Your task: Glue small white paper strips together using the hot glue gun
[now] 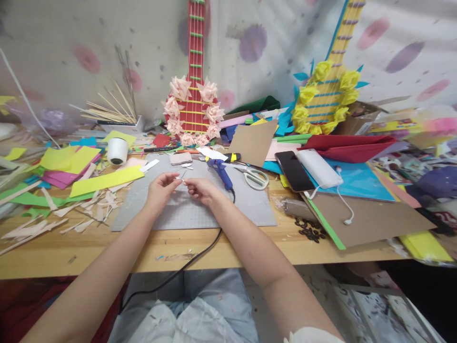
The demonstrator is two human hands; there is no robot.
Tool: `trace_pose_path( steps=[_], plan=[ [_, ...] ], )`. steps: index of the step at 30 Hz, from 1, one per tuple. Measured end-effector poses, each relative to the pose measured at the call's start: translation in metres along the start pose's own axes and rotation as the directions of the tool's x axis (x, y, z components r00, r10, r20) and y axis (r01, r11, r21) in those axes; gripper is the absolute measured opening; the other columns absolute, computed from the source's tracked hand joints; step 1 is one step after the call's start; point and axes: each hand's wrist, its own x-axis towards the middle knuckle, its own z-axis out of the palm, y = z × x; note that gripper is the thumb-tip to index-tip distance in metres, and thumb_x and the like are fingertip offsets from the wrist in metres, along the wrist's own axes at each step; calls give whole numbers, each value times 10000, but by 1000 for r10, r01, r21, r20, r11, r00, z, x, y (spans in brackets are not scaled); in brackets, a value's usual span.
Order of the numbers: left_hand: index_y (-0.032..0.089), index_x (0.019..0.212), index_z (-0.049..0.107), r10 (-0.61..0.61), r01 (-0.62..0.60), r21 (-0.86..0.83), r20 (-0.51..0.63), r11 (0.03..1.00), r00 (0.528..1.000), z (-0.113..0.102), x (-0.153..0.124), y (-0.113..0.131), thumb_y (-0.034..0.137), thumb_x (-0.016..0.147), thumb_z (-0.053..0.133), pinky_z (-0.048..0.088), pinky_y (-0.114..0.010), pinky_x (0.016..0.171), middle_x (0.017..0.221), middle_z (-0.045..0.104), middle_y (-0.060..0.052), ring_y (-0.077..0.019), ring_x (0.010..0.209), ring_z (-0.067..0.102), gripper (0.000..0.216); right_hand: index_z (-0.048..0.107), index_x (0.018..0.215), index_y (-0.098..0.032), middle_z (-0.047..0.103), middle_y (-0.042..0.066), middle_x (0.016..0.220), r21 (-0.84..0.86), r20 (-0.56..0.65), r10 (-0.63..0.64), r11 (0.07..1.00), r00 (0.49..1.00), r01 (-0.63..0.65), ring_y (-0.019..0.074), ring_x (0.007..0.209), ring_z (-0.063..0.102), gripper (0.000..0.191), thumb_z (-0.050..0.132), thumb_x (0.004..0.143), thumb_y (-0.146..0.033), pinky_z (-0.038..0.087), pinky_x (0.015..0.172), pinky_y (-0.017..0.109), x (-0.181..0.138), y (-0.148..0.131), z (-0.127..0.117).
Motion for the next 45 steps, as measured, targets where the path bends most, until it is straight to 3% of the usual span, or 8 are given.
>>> trace_pose_path(
  steps=[7, 16, 23, 27, 33, 36, 40, 45],
  plan=[
    [142, 640, 604, 55, -54, 103, -15, 993, 998, 2, -2, 0, 370, 599, 667, 381, -199, 474, 608, 567, 1, -84, 544, 461, 240, 460, 619, -145, 278, -83, 453, -87, 8, 22, 996, 1000, -22, 26, 390, 253, 123, 514, 715, -200, 110, 364, 147, 0, -1, 0],
    [147, 606, 576, -44, 38, -140, -44, 989, 998, -2, 0, 1, 348, 550, 706, 356, -184, 444, 575, 530, 27, -55, 485, 420, 246, 569, 712, -166, 538, -13, 693, -495, -74, -379, 817, 922, 296, 60, 567, 435, 196, 549, 722, -360, 329, 500, 184, 1, 3, 2],
    [146, 627, 597, -69, 77, -160, 52, 984, 996, -2, 0, -1, 367, 546, 721, 362, -183, 443, 639, 578, -2, -64, 523, 458, 267, 563, 662, -143, 494, -37, 600, -529, 42, -499, 724, 866, 443, 65, 569, 413, 220, 564, 687, -361, 323, 574, 210, 4, 4, 0],
    [147, 772, 621, -92, 103, -143, 77, 984, 993, -1, 0, -3, 370, 552, 719, 356, -172, 421, 616, 543, 18, -50, 496, 436, 328, 551, 659, -141, 510, -35, 603, -571, -1, -524, 699, 851, 430, 74, 566, 428, 180, 557, 693, -318, 338, 591, 221, 7, 7, -1],
    [167, 997, 557, -128, 142, -229, 74, 963, 989, -5, 1, 3, 297, 487, 763, 379, -152, 420, 653, 504, 50, -41, 518, 460, 565, 569, 691, -176, 575, 8, 719, -802, 8, -727, 405, 686, 439, 128, 707, 499, 146, 503, 757, -288, 372, 675, 252, 3, 12, 6],
    [190, 1045, 532, -207, 258, -304, 190, 917, 960, -6, -1, 6, 266, 488, 760, 404, -162, 431, 719, 533, 36, -46, 534, 485, 607, 566, 724, -190, 568, 41, 794, -892, 29, -798, 251, 601, 377, 160, 813, 482, 159, 465, 793, -291, 356, 758, 287, -2, 13, 8],
    [194, 1038, 548, -237, 316, -295, 275, 902, 932, -4, -4, 7, 273, 525, 735, 410, -171, 428, 702, 533, 25, -56, 530, 489, 552, 540, 723, -198, 559, 46, 820, -853, -78, -779, 376, 623, 363, 159, 803, 461, 176, 459, 794, -337, 355, 745, 280, 0, 11, 4],
    [139, 747, 589, -155, 105, -284, -162, 953, 974, -5, 3, 3, 366, 556, 689, 363, -165, 405, 617, 524, 31, -33, 458, 419, 313, 523, 630, -174, 452, -28, 561, -611, -202, -596, 697, 777, 375, 97, 562, 397, 221, 518, 712, -379, 299, 537, 226, 6, 7, 0]
  ],
)
